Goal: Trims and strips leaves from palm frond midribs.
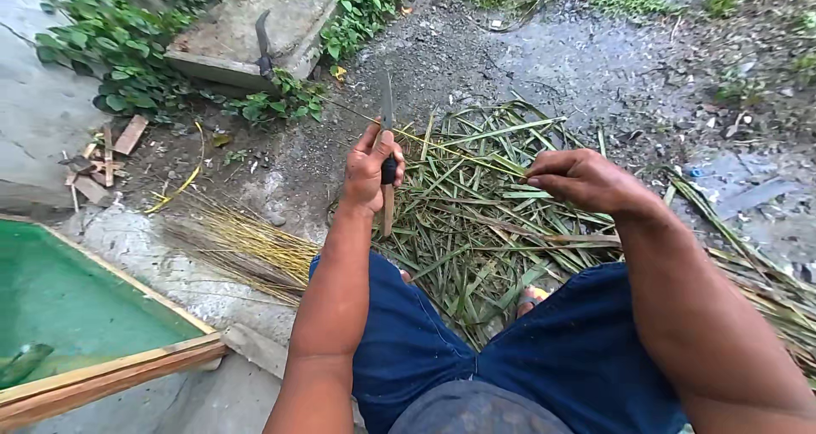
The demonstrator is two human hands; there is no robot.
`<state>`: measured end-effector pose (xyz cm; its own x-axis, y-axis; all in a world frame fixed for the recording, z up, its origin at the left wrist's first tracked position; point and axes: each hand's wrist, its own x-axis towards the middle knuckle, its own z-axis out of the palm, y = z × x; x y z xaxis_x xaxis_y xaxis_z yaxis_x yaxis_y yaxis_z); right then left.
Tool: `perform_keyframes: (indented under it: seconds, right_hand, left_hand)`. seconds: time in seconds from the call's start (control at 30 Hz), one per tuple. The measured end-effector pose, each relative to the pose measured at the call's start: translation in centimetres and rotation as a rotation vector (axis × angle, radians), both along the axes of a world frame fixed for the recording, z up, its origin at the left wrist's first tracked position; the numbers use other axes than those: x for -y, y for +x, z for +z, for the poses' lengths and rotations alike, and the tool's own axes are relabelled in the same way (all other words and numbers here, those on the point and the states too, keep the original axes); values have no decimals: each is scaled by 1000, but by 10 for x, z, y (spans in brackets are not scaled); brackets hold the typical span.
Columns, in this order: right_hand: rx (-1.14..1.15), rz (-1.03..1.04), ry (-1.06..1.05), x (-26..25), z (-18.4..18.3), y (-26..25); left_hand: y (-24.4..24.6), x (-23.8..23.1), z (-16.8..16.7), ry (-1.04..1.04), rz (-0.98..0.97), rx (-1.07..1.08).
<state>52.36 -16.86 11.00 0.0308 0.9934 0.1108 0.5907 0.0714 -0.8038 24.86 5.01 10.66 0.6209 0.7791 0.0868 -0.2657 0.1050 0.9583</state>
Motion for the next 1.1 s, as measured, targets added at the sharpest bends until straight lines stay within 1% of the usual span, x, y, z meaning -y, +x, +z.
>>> perform_keyframes:
  seconds: [0.23,0.4,0.5,0.7,0.93,1.1]
  right_hand:
    - [24,19,1,0,6,0]
    - [-21,-7,-38,0,5,1]
    - [4,1,-31,-1,4,2]
    - [25,1,-23,4,9,8]
    - [148,-42,56,24,9,30]
    - [96,-78,3,41,3,52]
  left_hand:
    - [-10,-7,-2,85,8,-68]
    - [-16,-11,1,32,76,-40]
    - [-20,-14,2,10,82,-9]
    - [-33,-27,5,7,170,1]
    - [-60,-51,10,-9,297,55]
    - [-79,-64,7,-45,349,91]
